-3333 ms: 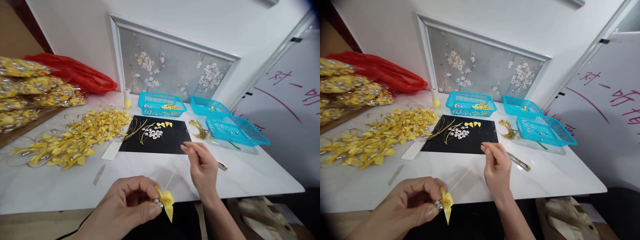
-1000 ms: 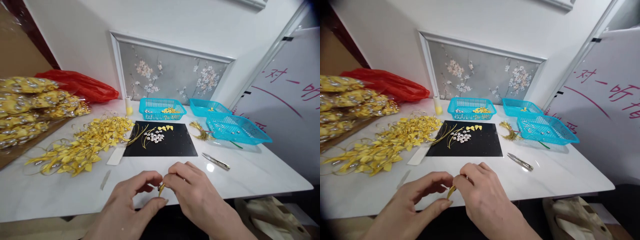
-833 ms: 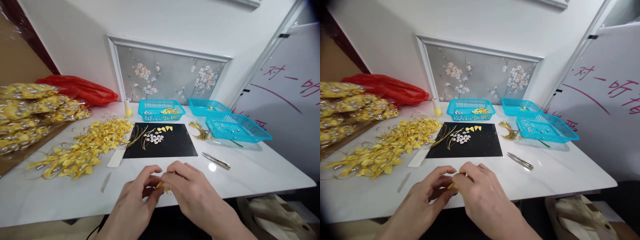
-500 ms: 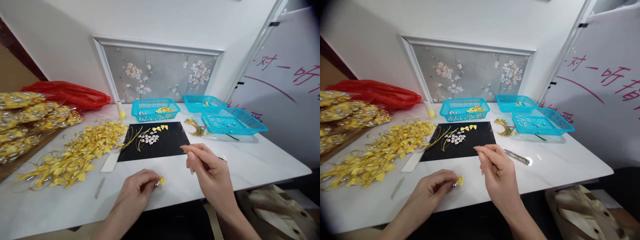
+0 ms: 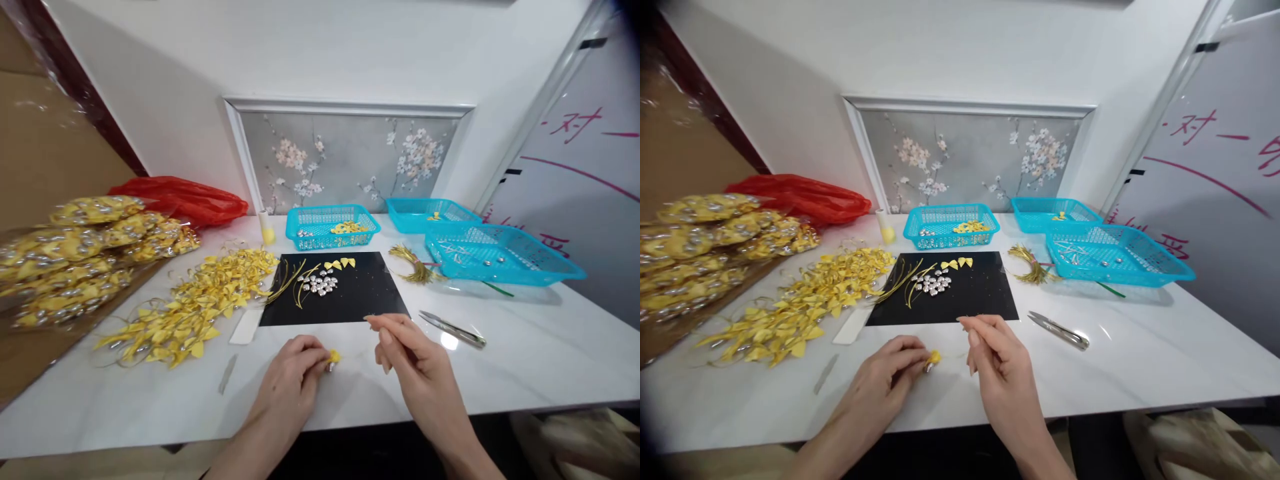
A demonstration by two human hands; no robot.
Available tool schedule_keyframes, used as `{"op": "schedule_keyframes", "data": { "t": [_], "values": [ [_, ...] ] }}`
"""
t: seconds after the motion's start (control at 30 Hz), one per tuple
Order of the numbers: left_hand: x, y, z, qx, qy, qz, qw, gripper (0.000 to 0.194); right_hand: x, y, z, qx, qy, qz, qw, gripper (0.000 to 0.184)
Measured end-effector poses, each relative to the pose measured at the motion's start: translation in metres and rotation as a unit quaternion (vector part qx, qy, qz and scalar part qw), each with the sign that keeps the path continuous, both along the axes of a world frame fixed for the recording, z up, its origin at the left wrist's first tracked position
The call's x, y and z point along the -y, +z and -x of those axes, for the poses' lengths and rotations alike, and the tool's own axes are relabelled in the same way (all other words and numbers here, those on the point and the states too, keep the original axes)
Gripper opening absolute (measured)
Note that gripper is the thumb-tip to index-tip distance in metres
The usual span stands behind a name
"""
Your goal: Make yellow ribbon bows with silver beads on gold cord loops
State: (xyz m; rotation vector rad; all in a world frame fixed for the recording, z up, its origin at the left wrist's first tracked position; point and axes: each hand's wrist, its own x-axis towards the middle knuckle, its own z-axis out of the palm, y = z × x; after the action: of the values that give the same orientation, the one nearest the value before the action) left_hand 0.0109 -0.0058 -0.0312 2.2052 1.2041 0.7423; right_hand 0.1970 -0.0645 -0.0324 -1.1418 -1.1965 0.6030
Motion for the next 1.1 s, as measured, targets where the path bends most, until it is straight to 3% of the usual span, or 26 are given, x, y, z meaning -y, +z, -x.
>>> {"op": "schedule_keyframes", "data": {
  "t": [0.13,0.27,0.4,0.57,0.73,0.93,1.1],
  "values": [
    [0.001,0.004,0.006,-0.012,0.017,-0.005,1.000,0.029,-0.004,-0.019,0.004,-0.060,0.004,0.046,0.997,0.026],
    [-0.013,0.020,0.022,-0.035,0.075,-0.035,0.996,0.028,-0.008,-0.036,0.003,-0.117,-0.010,0.089,0.989,0.030],
    [-0.046,0.048,0.031,-0.075,0.130,-0.092,0.984,0.027,-0.008,-0.038,0.006,-0.155,0.002,0.082,0.985,0.033],
    [-0.100,0.073,0.013,-0.174,0.117,-0.087,0.974,0.022,-0.008,-0.033,0.011,-0.177,0.018,0.064,0.982,0.039],
    [-0.133,0.063,-0.010,-0.258,0.094,-0.039,0.961,0.029,-0.009,-0.035,0.009,-0.184,0.014,0.064,0.981,0.038],
    [-0.138,0.039,-0.014,-0.317,0.116,0.005,0.941,0.031,-0.012,-0.032,0.005,-0.188,0.035,0.068,0.979,0.033],
    [-0.136,0.033,-0.018,-0.314,0.145,0.017,0.938,0.032,-0.014,-0.036,0.004,-0.199,0.049,0.067,0.977,0.033]
  ]
}}
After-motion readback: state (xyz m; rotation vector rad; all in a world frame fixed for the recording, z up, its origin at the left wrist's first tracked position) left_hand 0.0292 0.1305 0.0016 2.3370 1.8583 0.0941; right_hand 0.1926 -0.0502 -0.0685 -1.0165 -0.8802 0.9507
